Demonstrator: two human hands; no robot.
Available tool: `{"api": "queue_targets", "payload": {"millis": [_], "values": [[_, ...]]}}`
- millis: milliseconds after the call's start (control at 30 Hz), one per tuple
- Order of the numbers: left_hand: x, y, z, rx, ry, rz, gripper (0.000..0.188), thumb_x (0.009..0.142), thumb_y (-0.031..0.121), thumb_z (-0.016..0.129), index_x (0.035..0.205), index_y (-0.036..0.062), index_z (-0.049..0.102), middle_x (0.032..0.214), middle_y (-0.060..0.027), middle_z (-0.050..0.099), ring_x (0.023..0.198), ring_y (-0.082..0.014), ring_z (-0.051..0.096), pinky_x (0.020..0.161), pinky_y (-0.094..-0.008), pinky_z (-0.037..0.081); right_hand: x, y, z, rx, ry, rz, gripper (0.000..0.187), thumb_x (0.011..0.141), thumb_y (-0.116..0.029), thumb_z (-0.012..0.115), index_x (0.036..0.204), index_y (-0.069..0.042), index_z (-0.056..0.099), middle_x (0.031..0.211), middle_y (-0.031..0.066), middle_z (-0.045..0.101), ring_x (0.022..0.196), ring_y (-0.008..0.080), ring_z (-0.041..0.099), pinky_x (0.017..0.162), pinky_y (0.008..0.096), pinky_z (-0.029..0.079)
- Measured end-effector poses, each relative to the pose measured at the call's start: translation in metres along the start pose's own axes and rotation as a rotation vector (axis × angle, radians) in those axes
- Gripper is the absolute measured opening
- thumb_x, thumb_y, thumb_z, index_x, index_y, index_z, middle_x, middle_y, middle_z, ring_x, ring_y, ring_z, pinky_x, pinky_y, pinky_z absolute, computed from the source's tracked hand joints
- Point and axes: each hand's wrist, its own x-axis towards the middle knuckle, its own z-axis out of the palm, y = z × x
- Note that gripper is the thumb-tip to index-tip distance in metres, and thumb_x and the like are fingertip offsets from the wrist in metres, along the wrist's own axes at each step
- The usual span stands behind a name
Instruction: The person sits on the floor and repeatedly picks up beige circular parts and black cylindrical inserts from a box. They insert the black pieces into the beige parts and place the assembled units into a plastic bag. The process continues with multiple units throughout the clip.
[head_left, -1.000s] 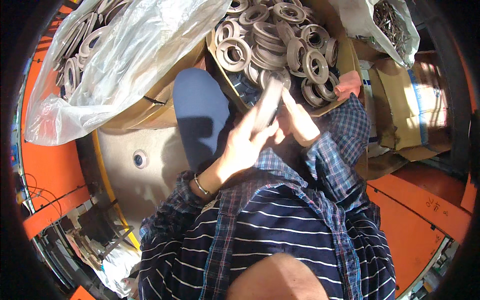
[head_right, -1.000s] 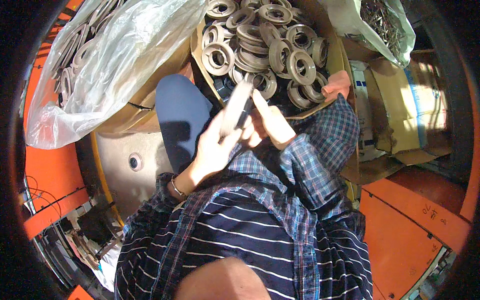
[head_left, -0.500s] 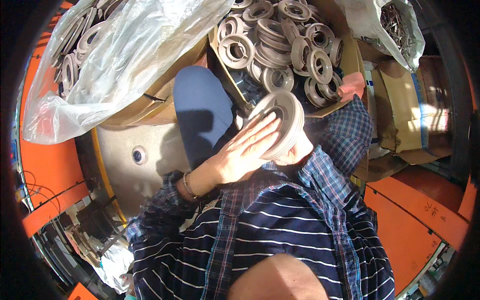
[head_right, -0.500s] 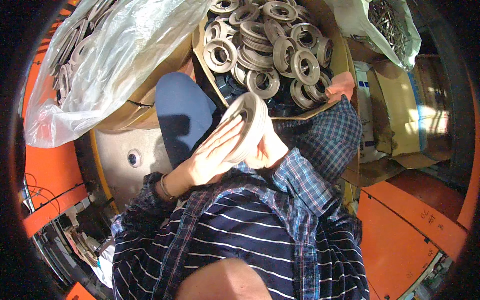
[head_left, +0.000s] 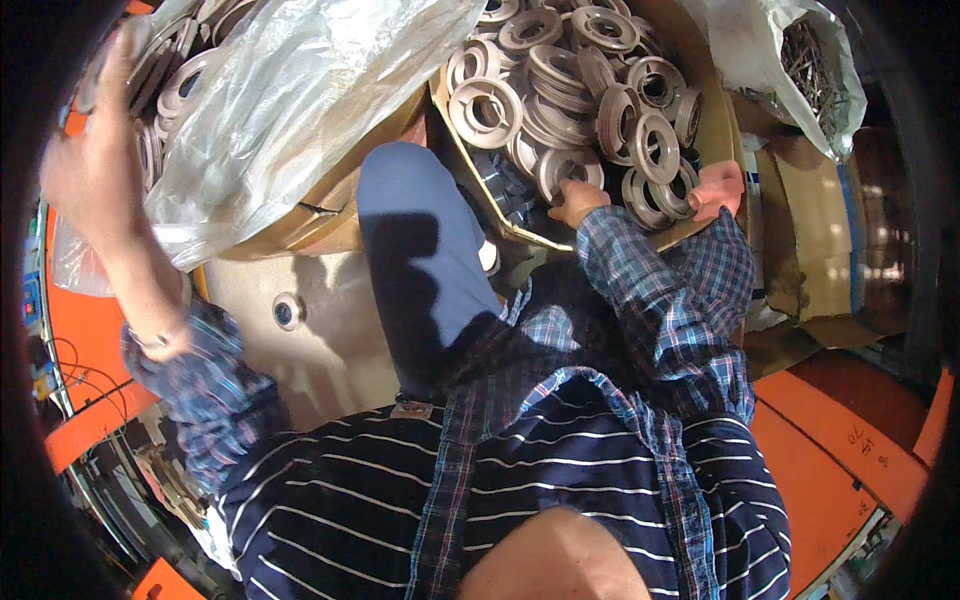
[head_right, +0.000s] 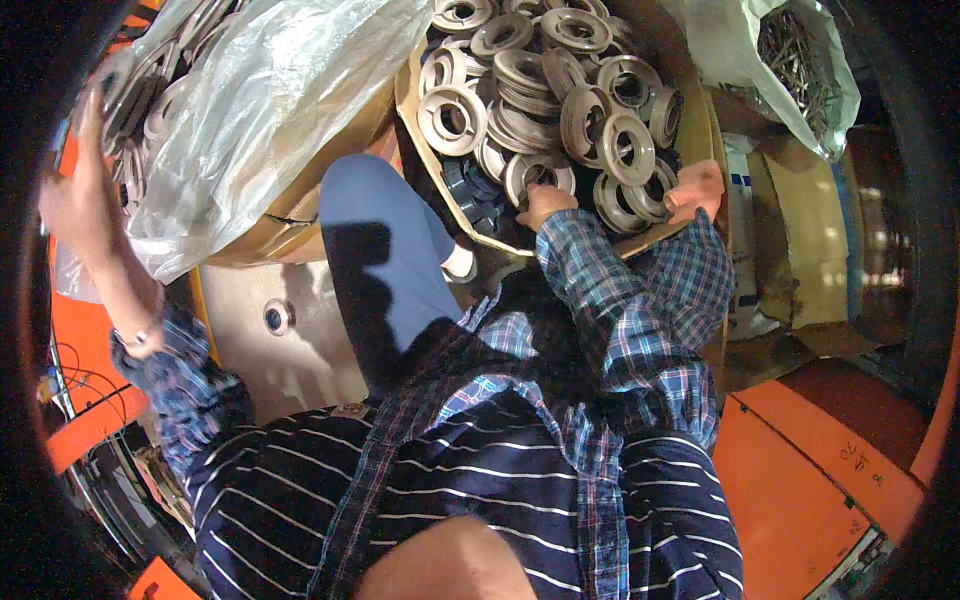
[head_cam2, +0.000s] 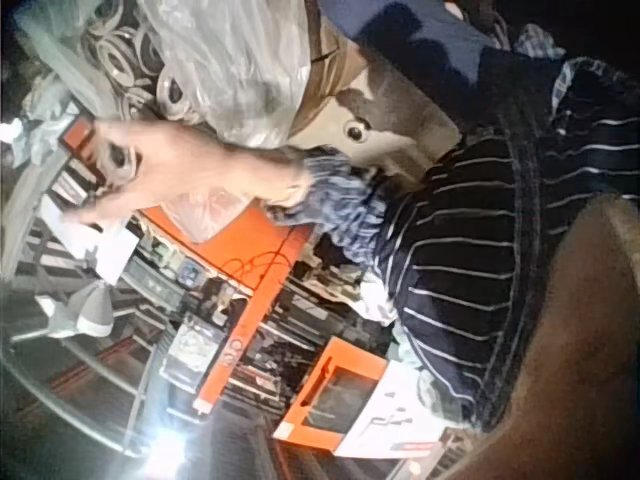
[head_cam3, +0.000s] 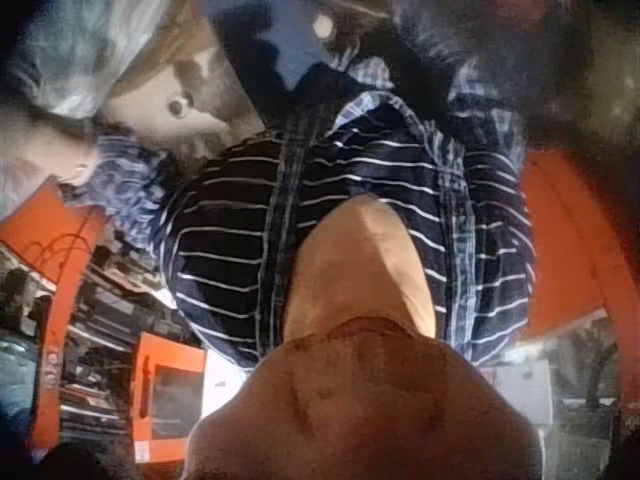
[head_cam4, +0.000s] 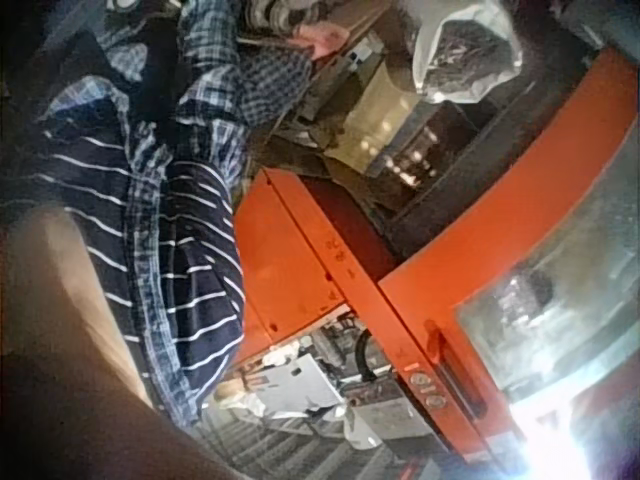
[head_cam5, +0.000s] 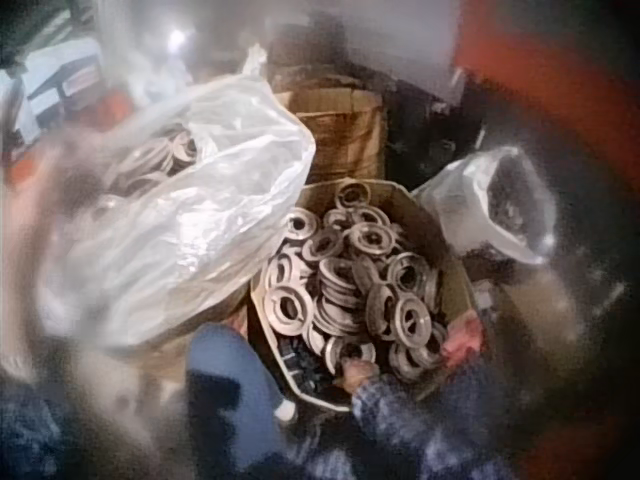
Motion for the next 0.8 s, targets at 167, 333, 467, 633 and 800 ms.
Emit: {"api": "queue_targets", "payload": {"millis": [167,333,467,633,800], "values": [[-0.139,0.113,0.072,-0.719,-0.586,-0.069,0.05,0.08,0.01,0.077,0.127,0.0008,0.06,0.126,-0.0156,0.063,0.12,-0.0277,0.059,0.103,-0.038,0.043,-0.038,0.017,-0.038,0.356,0.107,0.03,0.055,0.085,-0.052,0.066,0.11,-0.002,0.068,0.094,0.0173,0.072,0.093,0.0303,0.069,0.083,0.0411,0.051],[-0.213,0.175,0.121,-1.401,-0.756,-1.216,0.066,0.081,0.006,0.078,0.139,0.0009,0.048,0.134,-0.0148,0.055,0.123,-0.0251,0.055,0.102,-0.0393,0.046,-0.103,0.017,-0.085,1.68,-0.445,-0.455,0.04,0.098,-0.035,0.053,0.113,0.001,0.065,0.092,0.0088,0.072,0.079,0.0168,0.068,0.07,0.0305,0.055],[-0.227,0.167,0.115,-1.544,-0.69,-1.511,0.044,0.085,0.001,0.072,0.126,-0.0015,0.055,0.11,-0.0105,0.067,0.099,-0.0167,0.066,0.087,-0.0312,0.054,-0.053,-0.005,-0.053,1.597,-0.124,-0.242,0.053,0.099,-0.048,0.049,0.115,-0.001,0.066,0.097,0.0123,0.073,0.085,0.0225,0.07,0.077,0.0365,0.056],[-0.232,0.156,0.093,-1.324,-0.468,-1.421,0.036,0.088,0.001,0.067,0.121,-0.0043,0.055,0.11,-0.011,0.067,0.097,-0.0164,0.066,0.087,-0.0302,0.053,0.014,-0.017,0.017,-0.014,-0.275,-0.04,0.061,0.077,-0.051,0.072,0.114,-0.002,0.068,0.112,0.0184,0.069,0.102,0.0283,0.068,0.087,0.0385,0.054],[-0.237,0.156,0.079,-1.455,-0.391,-1.549,0.038,0.095,0.011,0.058,0.129,-0.0052,0.051,0.116,-0.0117,0.064,0.104,-0.0194,0.064,0.093,-0.0317,0.049,0.014,-0.025,0.006,-0.154,-0.264,-0.026,0.056,0.074,-0.044,0.075,0.114,-0.004,0.068,0.114,0.0187,0.068,0.102,0.0331,0.067,0.089,0.0414,0.053]]}}
